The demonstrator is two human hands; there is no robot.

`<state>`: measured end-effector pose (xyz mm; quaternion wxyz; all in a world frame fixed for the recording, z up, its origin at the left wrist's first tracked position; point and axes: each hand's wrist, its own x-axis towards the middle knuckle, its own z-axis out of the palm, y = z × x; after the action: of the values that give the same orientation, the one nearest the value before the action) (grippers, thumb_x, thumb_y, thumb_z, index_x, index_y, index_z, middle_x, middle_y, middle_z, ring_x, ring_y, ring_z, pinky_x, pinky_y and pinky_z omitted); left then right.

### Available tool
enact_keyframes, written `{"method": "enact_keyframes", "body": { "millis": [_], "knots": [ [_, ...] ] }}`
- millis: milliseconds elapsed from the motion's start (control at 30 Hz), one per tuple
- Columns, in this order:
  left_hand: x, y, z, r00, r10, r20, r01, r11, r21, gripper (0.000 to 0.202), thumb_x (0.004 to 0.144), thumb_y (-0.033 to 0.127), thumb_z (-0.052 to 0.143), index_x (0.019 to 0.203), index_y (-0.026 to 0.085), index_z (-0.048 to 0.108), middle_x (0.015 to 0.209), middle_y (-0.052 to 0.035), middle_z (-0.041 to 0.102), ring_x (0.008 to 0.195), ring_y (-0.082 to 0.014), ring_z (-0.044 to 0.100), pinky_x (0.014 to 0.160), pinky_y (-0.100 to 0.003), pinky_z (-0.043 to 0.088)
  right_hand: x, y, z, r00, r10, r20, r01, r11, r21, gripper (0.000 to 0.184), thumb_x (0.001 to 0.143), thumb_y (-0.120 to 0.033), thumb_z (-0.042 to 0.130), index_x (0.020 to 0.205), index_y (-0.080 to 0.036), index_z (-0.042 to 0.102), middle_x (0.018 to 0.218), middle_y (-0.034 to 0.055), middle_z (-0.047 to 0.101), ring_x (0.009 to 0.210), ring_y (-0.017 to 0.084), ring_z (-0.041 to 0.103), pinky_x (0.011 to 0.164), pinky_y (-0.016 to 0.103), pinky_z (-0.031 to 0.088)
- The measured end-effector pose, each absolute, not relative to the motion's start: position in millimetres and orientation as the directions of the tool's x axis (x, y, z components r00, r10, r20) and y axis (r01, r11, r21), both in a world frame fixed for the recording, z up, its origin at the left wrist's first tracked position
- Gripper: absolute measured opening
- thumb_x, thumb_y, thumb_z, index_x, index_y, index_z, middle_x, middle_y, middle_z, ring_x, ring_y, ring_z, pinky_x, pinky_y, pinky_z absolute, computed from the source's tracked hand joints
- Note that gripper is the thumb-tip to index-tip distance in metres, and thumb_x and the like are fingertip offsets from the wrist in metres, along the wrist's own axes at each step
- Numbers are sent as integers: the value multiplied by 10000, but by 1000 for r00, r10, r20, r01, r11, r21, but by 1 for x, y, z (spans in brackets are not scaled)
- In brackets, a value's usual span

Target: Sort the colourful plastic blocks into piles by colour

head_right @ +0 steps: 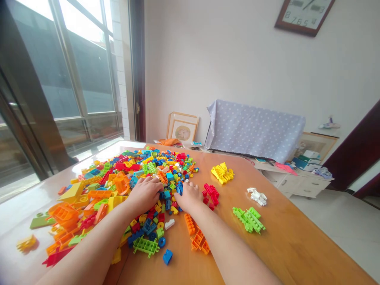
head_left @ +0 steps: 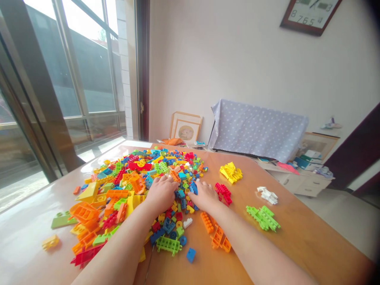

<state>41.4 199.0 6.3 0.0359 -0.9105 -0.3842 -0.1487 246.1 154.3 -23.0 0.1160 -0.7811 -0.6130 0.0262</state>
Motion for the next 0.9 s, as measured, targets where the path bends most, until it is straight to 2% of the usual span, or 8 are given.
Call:
{"method": "enact_keyframes", "body": {
  "millis": [133,333,500,633,733,833,900],
  "knots": [
    [42,203,1,665,677,315,706,-707,28,194,824,177,505,892,259,667,1010,-96,666,1034,-301,568,854,-448,381,246,159,-27,268,957,107,943,-239,-232,526,835,-469,603,1311,-246,565,1276,145,616,1159,354,575,896,429,443],
    [43,205,-1,671,675,307,708,-706,6,189,839,200,505,914,264,666,1044,-95,665,1052,-293,564,871,-443,368,250,161,-38,246,957,152,941,-199,-275,361,817,-403,619,1143,-248,607,1213,103,597,1080,293,594,840,357,444],
    [44,204,-1,665,688,290,717,-697,11,207,847,211,500,944,256,677,1074,-104,661,1088,-301,553,896,-442,361,259,164,-40,154,977,149,917,-86,-389,232,828,-272,595,1054,-239,632,1130,69,594,1008,227,611,831,302,441],
    [43,204,-1,668,682,297,709,-705,25,202,851,221,504,938,256,684,1052,-103,656,1070,-300,555,895,-441,354,267,168,-42,189,967,169,864,-82,-496,182,810,-207,622,989,-216,651,1051,57,609,939,199,611,810,277,442],
    [42,203,-1,664,689,290,711,-702,37,199,850,225,507,933,258,685,1047,-104,656,1070,-306,552,882,-442,353,275,167,-41,229,967,110,717,-91,-691,181,783,-207,661,964,-209,650,908,21,627,825,176,603,719,257,452],
    [42,202,0,669,685,290,708,-705,31,201,854,227,505,936,255,685,1046,-105,657,1067,-307,554,878,-443,353,281,162,-36,223,975,-11,384,-98,-918,220,797,-256,660,1011,-210,640,786,-19,613,665,138,561,593,237,432],
    [43,201,0,672,681,292,706,-708,27,200,856,227,506,938,253,686,1052,-106,659,1070,-306,555,878,-440,353,285,156,-31,222,974,-55,199,-100,-975,272,779,-284,689,1032,-200,638,767,-23,611,623,123,537,543,225,402]
  ]
}}
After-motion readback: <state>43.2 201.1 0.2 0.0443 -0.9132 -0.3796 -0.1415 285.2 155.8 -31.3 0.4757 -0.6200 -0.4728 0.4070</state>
